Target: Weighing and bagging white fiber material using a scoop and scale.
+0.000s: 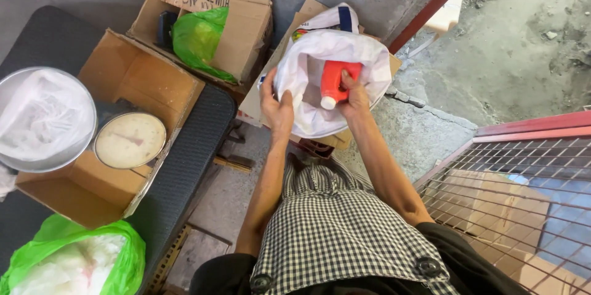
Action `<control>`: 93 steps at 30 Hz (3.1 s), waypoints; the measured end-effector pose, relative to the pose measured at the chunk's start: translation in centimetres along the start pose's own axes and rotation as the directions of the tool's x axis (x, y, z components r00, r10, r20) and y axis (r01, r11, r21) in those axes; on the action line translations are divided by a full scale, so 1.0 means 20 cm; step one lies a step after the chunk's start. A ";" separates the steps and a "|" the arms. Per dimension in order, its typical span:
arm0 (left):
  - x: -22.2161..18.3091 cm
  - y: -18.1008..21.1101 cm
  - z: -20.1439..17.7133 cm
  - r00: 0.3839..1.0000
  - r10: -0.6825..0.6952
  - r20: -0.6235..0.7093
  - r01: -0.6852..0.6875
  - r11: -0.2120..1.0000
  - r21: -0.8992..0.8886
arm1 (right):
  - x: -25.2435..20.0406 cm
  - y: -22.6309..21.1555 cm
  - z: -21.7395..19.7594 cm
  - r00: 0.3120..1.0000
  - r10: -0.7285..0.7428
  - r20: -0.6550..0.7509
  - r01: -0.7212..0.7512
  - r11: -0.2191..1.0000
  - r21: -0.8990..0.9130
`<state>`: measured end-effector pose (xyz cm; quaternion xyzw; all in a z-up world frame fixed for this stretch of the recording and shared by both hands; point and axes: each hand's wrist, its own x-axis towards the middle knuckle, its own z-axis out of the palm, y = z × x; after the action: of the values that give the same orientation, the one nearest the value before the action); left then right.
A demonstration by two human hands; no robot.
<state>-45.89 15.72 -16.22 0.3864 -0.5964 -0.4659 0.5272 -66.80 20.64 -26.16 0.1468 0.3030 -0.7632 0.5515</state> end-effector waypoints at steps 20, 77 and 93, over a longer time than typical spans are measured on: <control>-0.12 -0.01 -0.34 0.983 0.018 -0.185 -0.063 0.968 -0.242 | -0.55 0.17 0.42 0.631 -0.638 0.441 0.775 0.487 -0.403; -0.22 -1.06 0.03 0.740 -0.341 -0.579 0.510 0.846 0.154 | 0.21 -0.40 -0.25 0.453 0.407 0.793 0.771 -0.625 -0.120; -0.17 -1.04 0.04 0.739 -0.191 -0.646 0.483 0.819 0.310 | 0.10 -0.37 -0.24 0.652 0.170 0.739 0.728 -0.412 -0.548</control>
<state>-46.74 13.58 -37.14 0.7285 -0.4125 -0.2585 0.4820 -74.91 23.73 -28.72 -0.6751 0.6239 -0.3231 0.2248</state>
